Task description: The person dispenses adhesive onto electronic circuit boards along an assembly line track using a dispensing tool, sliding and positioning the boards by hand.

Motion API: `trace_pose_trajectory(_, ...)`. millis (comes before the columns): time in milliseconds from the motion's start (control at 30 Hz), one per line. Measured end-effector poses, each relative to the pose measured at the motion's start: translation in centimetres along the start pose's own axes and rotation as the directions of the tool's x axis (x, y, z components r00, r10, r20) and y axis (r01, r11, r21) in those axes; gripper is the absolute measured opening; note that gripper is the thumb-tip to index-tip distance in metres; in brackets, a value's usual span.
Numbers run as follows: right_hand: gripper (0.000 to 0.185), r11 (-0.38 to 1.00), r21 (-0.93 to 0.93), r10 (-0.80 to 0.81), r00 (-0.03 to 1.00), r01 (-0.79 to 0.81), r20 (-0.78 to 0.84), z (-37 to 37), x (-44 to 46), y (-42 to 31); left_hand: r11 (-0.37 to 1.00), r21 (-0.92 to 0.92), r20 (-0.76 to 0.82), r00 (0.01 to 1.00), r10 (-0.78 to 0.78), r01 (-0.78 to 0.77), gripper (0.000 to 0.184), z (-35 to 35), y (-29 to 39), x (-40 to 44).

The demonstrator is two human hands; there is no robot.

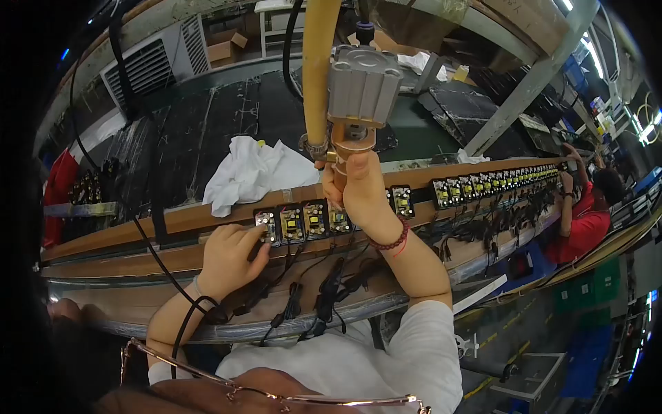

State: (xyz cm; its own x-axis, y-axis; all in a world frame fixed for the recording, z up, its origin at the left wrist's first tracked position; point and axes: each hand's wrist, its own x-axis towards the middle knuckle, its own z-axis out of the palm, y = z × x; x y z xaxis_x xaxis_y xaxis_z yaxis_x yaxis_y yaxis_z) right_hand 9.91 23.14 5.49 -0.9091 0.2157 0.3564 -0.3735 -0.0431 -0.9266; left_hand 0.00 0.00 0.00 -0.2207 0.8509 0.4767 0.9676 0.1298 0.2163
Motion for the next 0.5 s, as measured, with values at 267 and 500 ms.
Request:
trace_pose_trajectory(267,0.092,0.965,-0.255,0.026,0.989,-0.062,-0.144,-1.1,0.1,-1.5,0.995,-0.084,-0.046,0.998,0.041,-0.045,0.044,2.5,2.6,7.2)
trace_pose_trajectory(500,0.092,0.987,-0.157,-0.017,0.956,-0.03,-0.292,-1.5,-0.4,0.3,0.978,-0.126,0.074,0.982,0.175,-0.165,0.052,6.2,3.3,10.8)
